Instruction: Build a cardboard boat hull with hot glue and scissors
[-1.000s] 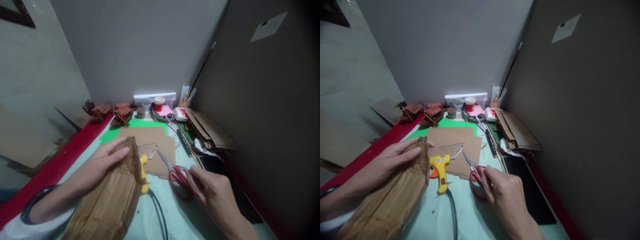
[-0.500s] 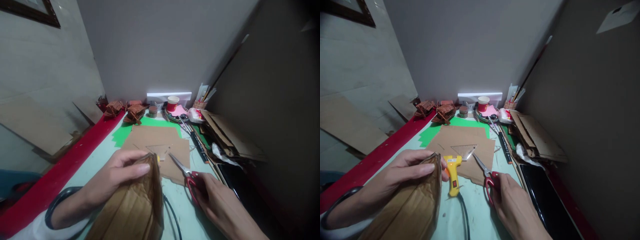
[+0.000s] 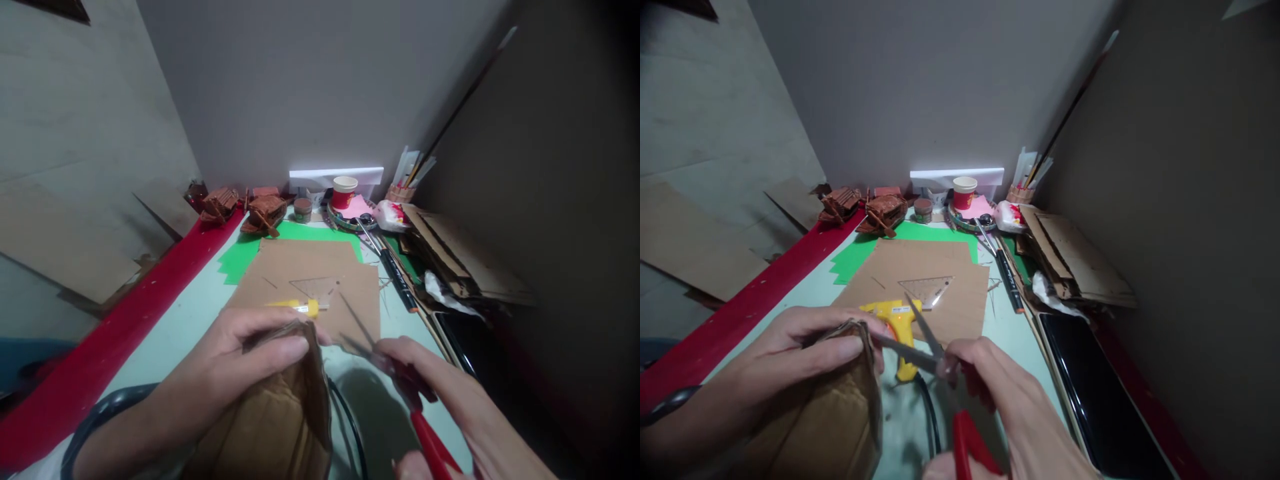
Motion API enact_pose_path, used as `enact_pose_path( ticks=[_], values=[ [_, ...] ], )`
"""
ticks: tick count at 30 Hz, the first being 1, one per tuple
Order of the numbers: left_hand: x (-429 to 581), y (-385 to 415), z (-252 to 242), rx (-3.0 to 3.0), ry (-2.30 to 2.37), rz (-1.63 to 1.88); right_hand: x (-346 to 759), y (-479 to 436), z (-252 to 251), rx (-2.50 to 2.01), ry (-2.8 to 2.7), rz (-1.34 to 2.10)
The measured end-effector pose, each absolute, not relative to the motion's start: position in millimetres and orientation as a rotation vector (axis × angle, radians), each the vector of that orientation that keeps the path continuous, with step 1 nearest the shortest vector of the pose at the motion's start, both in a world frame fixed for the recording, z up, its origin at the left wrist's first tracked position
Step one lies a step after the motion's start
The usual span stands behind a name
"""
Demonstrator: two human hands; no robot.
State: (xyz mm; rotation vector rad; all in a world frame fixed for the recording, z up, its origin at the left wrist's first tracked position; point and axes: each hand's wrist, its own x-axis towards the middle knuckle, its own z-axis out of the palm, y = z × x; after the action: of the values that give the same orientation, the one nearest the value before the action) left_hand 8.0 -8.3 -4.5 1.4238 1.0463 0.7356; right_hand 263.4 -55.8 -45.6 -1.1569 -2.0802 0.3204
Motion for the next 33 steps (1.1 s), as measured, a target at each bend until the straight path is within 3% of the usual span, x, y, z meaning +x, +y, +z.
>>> enact_pose_path(
  ticks=[6,15,33],
  values=[
    [12.1,-9.2,-7.6,1.372,1.034,0.841,238.9,-63.1,-54.3,-1.112,-2.082,0.601],
    [10.6,-11.0,-10.5,1.350,1.126,0.861,224.4,-71.3,-61.8,-1.205,-2.203,0.334],
    [14.0,-13.8,-11.0,1.219,1.178,0.925,224.8,-72.0,-66.0,-1.120,-2.111,0.452]
  ],
)
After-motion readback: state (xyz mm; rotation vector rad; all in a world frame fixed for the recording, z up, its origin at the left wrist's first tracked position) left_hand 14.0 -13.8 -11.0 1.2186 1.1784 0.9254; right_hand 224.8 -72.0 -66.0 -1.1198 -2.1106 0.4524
